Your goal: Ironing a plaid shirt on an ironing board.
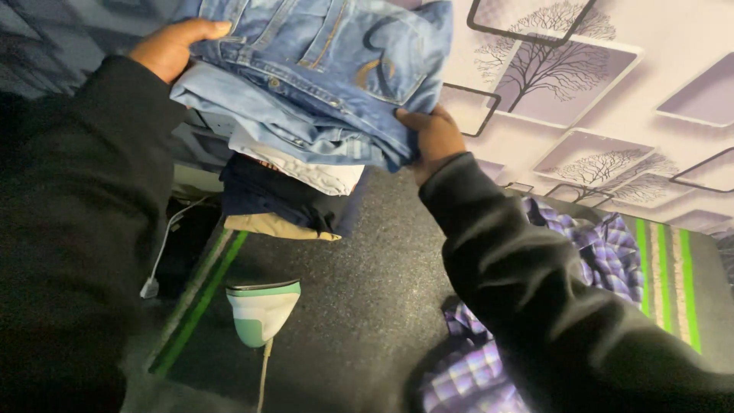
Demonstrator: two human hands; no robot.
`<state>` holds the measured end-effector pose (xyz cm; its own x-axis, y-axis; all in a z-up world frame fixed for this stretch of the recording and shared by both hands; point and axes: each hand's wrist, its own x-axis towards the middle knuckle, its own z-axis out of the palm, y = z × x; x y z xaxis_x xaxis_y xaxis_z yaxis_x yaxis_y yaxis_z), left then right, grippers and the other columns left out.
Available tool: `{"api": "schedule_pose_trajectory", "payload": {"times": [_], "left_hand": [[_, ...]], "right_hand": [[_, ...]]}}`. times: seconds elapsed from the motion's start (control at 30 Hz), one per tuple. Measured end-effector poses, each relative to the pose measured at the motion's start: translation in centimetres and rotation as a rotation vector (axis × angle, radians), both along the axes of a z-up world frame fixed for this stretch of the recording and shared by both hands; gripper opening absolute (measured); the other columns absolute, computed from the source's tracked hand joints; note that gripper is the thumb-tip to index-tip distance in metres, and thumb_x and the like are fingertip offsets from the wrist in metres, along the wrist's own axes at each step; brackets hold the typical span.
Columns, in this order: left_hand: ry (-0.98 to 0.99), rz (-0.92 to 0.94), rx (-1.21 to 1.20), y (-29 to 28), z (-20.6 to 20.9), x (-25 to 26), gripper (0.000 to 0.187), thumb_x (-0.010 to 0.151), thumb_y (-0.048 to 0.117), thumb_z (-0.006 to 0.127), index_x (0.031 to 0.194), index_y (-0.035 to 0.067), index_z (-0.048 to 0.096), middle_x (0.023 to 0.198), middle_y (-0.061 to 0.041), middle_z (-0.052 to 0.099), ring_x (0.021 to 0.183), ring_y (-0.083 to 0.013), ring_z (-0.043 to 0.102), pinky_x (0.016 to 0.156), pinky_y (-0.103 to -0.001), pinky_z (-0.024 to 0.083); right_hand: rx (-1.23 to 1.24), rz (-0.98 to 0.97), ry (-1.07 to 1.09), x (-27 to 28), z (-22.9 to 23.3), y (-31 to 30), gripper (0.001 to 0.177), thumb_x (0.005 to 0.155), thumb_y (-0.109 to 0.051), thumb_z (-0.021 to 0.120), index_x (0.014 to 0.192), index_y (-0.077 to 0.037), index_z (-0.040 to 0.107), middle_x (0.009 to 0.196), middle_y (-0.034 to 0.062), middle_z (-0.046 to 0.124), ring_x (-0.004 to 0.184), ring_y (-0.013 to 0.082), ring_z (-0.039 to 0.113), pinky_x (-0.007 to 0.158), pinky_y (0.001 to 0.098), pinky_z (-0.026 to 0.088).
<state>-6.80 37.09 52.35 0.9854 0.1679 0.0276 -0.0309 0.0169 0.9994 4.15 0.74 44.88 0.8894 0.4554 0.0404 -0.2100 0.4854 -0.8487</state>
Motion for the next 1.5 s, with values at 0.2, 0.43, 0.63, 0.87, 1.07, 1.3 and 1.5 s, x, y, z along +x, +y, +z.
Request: {"api": "schedule_pose_trajectory", "payload": {"times": [0.2, 0.43, 0.63, 0.87, 1.07, 1.3, 1.5], "left_hand": [[0.237, 0.258, 0.272, 7.5, -6.6, 2.6, 0.056, 0.097, 0.050, 0.071, 0.141, 0.020, 0.056, 0.122, -0.006, 0.062, 0.101, -0.0161, 0.068, 0.087, -0.036, 0.051], [0.372, 0.282, 0.423, 15.5, -22.7, 7.7, 0.069, 0.086, 0.059, 0.074, 0.129, 0.005, 0.068, 0.114, -0.013, 0.071, 0.083, -0.0202, 0.062, 0.074, -0.037, 0.047], [0.905, 0.407, 0.307, 19.2, -32.1, 9.9, 0.096, 0.080, 0.069, 0.075, 0.148, 0.005, 0.050, 0.121, -0.030, 0.061, 0.084, -0.0334, 0.057, 0.070, -0.051, 0.046], [0.434, 0.463, 0.261, 13.6, -25.3, 7.3, 0.088, 0.079, 0.050, 0.085, 0.140, -0.005, 0.057, 0.126, -0.023, 0.065, 0.099, -0.0325, 0.063, 0.081, -0.047, 0.050], [0.469, 0.512, 0.431, 18.4, -41.8, 4.5, 0.089, 0.087, 0.062, 0.078, 0.135, -0.010, 0.056, 0.134, -0.034, 0.059, 0.124, -0.0514, 0.055, 0.095, -0.057, 0.044], [0.735, 0.601, 0.860, 20.1, -43.0, 15.2, 0.111, 0.091, 0.082, 0.056, 0.148, -0.012, 0.045, 0.145, -0.036, 0.056, 0.140, -0.0458, 0.049, 0.119, -0.046, 0.036], [0.718, 0.641, 1.153, 7.4, -27.2, 11.2, 0.117, 0.081, 0.071, 0.069, 0.151, -0.009, 0.021, 0.155, -0.034, 0.030, 0.141, -0.0531, 0.033, 0.113, -0.056, 0.028]], "right_hand": [[-0.168, -0.043, 0.002, 1.4, -5.7, 6.0, 0.034, 0.089, 0.000, 0.066, 0.123, 0.000, 0.065, 0.106, 0.0136, 0.074, 0.082, 0.0264, 0.071, 0.072, 0.0417, 0.058], [-0.188, -0.049, -0.006, 6.2, -19.4, 9.1, 0.040, 0.086, -0.005, 0.071, 0.125, -0.003, 0.065, 0.112, 0.0099, 0.075, 0.097, 0.0266, 0.070, 0.086, 0.0397, 0.057], [-0.401, 0.118, 0.554, 8.6, -24.1, 6.6, 0.064, 0.096, -0.053, 0.047, 0.142, -0.008, 0.048, 0.114, 0.0092, 0.066, 0.097, 0.0355, 0.058, 0.079, 0.0570, 0.049], [-0.512, 0.084, 0.157, 8.3, -18.6, 7.9, 0.074, 0.081, 0.003, 0.069, 0.146, -0.015, 0.039, 0.103, 0.0126, 0.064, 0.080, 0.0314, 0.064, 0.064, 0.0491, 0.051], [-0.469, -0.114, -0.298, 16.7, -30.4, 8.5, 0.074, 0.078, 0.014, 0.064, 0.148, -0.005, 0.048, 0.100, 0.0147, 0.073, 0.084, 0.0251, 0.069, 0.072, 0.0377, 0.056], [-0.412, 0.061, 0.196, 10.3, -24.1, 6.7, 0.072, 0.079, 0.008, 0.060, 0.145, -0.019, 0.051, 0.107, 0.0074, 0.069, 0.091, 0.0231, 0.065, 0.078, 0.0489, 0.054], [-0.301, 0.062, 0.213, 7.6, -22.5, 2.4, 0.063, 0.091, -0.005, 0.064, 0.148, -0.024, 0.046, 0.112, 0.0074, 0.056, 0.100, 0.0265, 0.061, 0.085, 0.0534, 0.048]]}}
